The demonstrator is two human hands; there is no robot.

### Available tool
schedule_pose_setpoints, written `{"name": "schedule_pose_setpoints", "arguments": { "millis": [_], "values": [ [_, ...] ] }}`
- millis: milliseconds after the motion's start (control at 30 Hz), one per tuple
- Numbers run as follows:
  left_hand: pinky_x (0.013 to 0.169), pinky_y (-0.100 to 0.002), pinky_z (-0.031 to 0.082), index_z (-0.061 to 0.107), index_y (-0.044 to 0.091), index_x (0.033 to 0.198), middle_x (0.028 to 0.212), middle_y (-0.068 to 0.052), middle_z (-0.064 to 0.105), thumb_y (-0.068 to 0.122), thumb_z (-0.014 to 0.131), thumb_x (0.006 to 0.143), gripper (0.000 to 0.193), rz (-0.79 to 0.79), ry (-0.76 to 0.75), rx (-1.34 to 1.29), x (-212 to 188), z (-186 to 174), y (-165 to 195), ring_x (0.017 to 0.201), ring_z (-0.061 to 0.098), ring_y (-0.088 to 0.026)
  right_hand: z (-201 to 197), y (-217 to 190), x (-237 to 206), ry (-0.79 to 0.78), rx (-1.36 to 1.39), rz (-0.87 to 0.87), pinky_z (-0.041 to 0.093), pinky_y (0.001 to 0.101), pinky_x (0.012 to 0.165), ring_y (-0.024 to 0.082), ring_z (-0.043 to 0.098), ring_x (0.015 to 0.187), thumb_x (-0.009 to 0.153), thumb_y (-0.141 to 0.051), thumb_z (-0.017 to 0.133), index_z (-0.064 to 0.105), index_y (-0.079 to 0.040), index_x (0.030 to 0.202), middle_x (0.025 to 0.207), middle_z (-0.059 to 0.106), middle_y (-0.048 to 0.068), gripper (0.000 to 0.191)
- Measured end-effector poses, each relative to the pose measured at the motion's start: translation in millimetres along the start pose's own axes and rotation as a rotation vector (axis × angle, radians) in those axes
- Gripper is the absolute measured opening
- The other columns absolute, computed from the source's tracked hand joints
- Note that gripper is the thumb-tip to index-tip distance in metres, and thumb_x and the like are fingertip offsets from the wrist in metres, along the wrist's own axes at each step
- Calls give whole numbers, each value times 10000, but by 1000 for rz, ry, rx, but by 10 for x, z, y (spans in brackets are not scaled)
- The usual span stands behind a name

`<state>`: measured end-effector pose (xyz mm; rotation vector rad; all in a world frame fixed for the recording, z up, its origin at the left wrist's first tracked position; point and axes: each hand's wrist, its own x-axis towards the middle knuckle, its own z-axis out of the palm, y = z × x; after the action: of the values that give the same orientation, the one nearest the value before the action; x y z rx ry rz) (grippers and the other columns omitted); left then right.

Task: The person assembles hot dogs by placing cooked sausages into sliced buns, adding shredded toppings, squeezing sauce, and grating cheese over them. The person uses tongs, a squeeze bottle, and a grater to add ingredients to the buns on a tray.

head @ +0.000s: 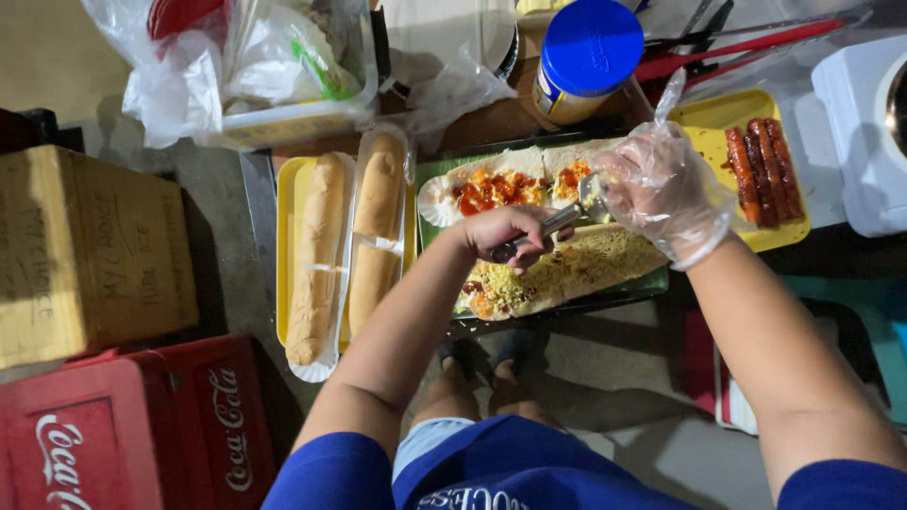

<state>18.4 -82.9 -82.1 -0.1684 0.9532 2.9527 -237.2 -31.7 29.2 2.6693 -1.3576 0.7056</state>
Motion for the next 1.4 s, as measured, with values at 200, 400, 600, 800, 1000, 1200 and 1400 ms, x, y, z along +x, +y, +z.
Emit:
{"name": "schedule_pose_setpoints", "arguments": {
  "millis": [200, 400, 600, 800, 1000, 1200, 1400],
  "values": [
    [455, -273, 475, 671, 68, 1222, 640, 18, 518, 289, 568, 1046, 300, -202, 459, 608, 26, 186, 437, 523, 525, -72, 217, -39, 138, 125, 58, 105, 491, 500, 1039, 357, 634, 1018, 964, -17, 535, 693, -80, 1202, 985, 638, 114, 292],
    [436, -270, 474, 562, 35, 1073, 635, -13, 531, 133, 566, 1016, 114, -94, 357, 494, 150, 211, 440, 495, 530, -97, 543, -197, -17, 116, 303, 339, 406, 481, 1245, 285, 650, 1259, 991, 49, 539, 684, -66, 1281, 1318, 683, 86, 344],
    [431, -301, 503, 525, 6, 943, 622, -61, 582, 33, 571, 917, 59, -84, 340, 508, 125, 42, 256, 481, 581, -136, 757, 186, -163, 110, 319, 242, 452, 427, 1194, 306, 590, 1347, 916, 112, 562, 685, -73, 1279, 1340, 683, 91, 425],
    [412, -295, 480, 506, 23, 953, 599, -47, 551, 43, 599, 909, 105, -151, 318, 422, 183, -30, 289, 449, 544, -128, 911, 59, -265, 205, 421, 399, 465, 408, 1193, 273, 574, 1396, 931, 125, 539, 665, -75, 1308, 1414, 649, 86, 446],
    [423, -299, 494, 497, 22, 964, 608, -51, 556, 36, 598, 892, 124, -125, 306, 466, 239, 74, 381, 459, 559, -131, 873, 155, -208, 163, 623, 502, 493, 341, 1166, 231, 570, 1399, 990, 46, 584, 692, -124, 1281, 1426, 650, 61, 353],
    [429, -294, 494, 502, 25, 939, 619, -46, 556, 31, 609, 885, 120, -199, 331, 448, 184, 94, 510, 467, 553, -127, 828, 39, -150, 281, 775, 692, 471, 335, 1059, 198, 656, 1267, 1040, -32, 533, 670, -151, 1320, 1388, 696, 32, 334],
    [449, -310, 500, 523, -20, 878, 634, -82, 571, 24, 608, 938, 113, -83, 198, 514, 188, 93, 460, 492, 581, -160, 896, 238, -222, 166, 381, 364, 480, 397, 1170, 229, 614, 1384, 1055, -94, 532, 693, -108, 1314, 1406, 682, 58, 305]
  ]
}}
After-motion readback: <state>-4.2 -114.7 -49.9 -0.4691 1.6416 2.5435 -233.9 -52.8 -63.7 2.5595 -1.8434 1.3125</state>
